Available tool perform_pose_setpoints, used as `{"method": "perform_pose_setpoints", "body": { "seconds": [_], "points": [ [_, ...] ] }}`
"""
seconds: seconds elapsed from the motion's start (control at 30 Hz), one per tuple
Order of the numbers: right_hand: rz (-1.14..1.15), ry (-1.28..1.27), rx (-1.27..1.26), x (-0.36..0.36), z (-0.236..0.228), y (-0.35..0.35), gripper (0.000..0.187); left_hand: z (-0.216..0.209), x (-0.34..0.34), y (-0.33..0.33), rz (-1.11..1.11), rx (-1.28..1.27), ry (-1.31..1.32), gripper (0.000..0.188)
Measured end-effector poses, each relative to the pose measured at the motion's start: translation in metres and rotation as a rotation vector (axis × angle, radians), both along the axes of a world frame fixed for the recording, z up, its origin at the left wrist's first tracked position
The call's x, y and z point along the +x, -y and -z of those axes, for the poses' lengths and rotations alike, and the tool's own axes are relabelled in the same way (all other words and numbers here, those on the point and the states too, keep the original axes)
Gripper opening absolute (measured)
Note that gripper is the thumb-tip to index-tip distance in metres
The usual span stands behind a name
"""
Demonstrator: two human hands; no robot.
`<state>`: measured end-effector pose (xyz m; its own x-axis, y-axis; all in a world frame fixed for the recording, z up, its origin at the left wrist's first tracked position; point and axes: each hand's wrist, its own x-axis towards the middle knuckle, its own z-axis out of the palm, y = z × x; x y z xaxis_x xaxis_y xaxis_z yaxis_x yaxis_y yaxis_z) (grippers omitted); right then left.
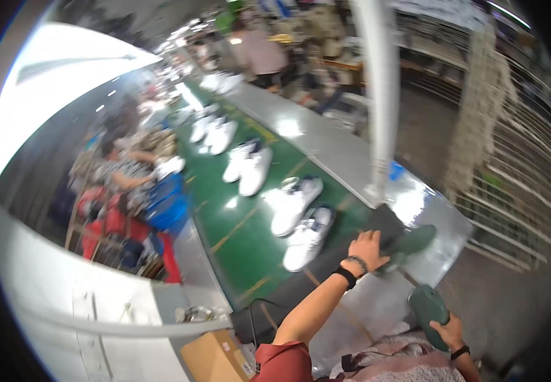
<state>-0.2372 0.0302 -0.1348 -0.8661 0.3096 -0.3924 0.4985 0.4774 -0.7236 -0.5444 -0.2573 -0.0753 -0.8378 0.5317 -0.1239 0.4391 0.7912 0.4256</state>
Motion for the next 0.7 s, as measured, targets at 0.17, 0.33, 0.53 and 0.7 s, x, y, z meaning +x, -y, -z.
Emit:
{"method": "perform_pose_setpoints", "body": {
  "seconds": [0.17,0.33,0.53,0.7],
  "points": [
    [0.341,0.145,-0.194,0.039,-0.021,-0.055,0.070,0.077,-0.008,-0.042,0.181,-0.128,0.112,0.091],
    [0.903,0.081,-0.444,0.106,0.009,-0.108,0.077,0.098,-0.028,-0.070,0.024,-0.271,0.109,0.089],
    [1.156,0.039,-0.812,0.144,0.081,-0.235,0.094,0.126,-0.016,-0.056,-0.085,-0.527,0.211,0.086],
    [1.263,0.074,-0.691,0.151,0.189,-0.388,0.088,0.043,0.160,-0.173,-0.200,-0.353,0.416,0.064]
  ]
}}
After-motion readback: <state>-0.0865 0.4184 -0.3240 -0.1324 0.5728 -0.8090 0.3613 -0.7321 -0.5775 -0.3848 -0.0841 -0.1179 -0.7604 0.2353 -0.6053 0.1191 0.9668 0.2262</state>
